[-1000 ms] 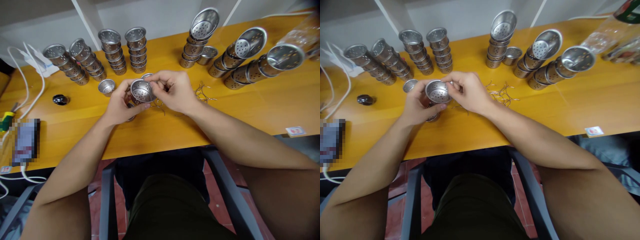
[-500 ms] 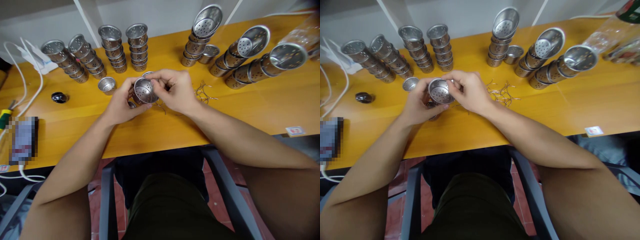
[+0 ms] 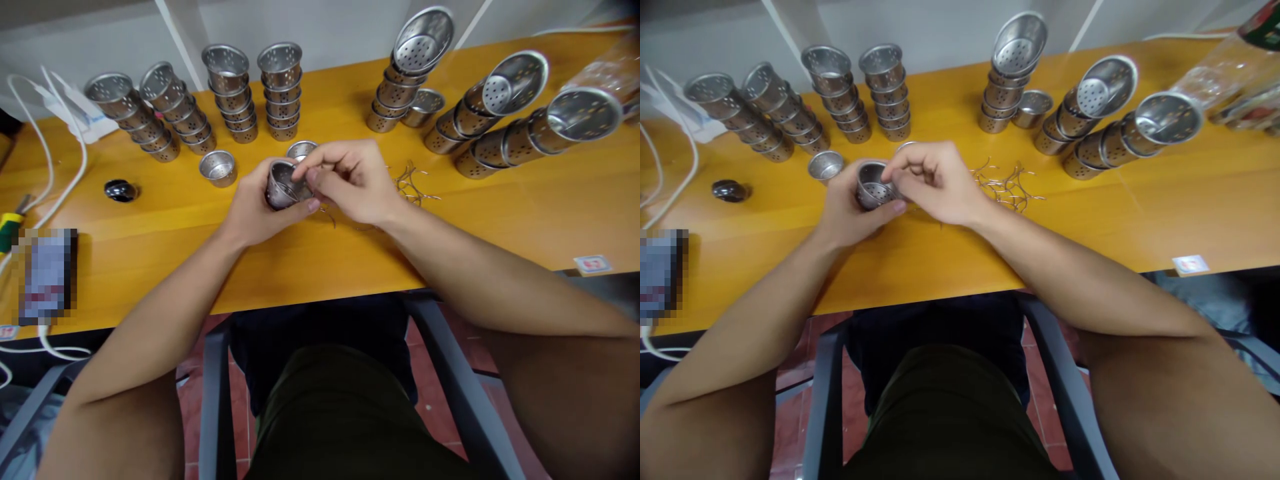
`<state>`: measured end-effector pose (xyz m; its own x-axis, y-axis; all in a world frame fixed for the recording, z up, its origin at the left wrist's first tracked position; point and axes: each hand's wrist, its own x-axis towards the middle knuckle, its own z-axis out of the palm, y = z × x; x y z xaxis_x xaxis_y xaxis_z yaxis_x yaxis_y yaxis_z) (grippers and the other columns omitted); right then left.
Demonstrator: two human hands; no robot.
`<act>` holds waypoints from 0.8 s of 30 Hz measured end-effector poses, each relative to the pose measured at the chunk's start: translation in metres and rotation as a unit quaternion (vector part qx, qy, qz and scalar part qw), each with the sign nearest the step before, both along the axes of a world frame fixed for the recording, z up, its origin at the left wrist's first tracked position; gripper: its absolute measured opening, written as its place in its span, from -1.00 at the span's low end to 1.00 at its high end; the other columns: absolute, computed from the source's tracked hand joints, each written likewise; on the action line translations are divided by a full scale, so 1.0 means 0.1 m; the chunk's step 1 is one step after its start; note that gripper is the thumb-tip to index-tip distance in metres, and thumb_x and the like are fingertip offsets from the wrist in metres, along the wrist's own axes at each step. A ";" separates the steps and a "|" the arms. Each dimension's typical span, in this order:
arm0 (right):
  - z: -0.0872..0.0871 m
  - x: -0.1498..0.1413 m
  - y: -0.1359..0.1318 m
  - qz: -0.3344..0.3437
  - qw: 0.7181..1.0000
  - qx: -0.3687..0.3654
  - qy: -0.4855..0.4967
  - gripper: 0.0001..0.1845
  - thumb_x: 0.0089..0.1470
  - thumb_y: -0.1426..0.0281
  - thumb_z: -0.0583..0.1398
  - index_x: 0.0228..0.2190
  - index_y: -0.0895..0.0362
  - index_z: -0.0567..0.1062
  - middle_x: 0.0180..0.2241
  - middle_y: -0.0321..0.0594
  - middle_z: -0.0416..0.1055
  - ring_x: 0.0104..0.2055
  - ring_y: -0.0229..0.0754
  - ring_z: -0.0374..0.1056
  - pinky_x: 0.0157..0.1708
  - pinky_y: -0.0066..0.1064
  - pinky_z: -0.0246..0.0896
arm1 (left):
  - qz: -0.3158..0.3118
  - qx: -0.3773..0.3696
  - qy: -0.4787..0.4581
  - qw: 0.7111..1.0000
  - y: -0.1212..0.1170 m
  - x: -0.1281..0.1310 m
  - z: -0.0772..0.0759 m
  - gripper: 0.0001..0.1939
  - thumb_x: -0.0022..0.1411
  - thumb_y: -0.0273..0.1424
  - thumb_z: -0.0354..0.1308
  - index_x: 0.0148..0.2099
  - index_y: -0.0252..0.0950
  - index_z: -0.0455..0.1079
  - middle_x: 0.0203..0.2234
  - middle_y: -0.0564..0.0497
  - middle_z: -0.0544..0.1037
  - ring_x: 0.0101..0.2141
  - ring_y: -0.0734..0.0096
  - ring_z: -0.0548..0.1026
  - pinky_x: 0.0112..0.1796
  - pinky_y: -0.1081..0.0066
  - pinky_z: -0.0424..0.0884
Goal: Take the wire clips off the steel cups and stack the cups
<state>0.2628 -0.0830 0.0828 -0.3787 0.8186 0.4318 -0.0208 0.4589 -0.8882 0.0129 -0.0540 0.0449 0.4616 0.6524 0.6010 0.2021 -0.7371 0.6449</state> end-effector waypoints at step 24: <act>-0.01 0.00 -0.03 0.067 0.996 -0.038 0.038 -0.36 0.13 -0.19 0.78 -0.23 -0.03 0.69 -0.36 -0.28 0.53 -0.27 -0.07 0.53 -0.28 -0.20 0.63 | -0.050 0.050 0.016 0.997 0.17 -0.14 -0.09 -0.04 0.36 0.28 0.74 0.54 0.01 0.49 0.16 -0.03 0.82 0.08 0.01 0.79 0.15 -0.15 0.78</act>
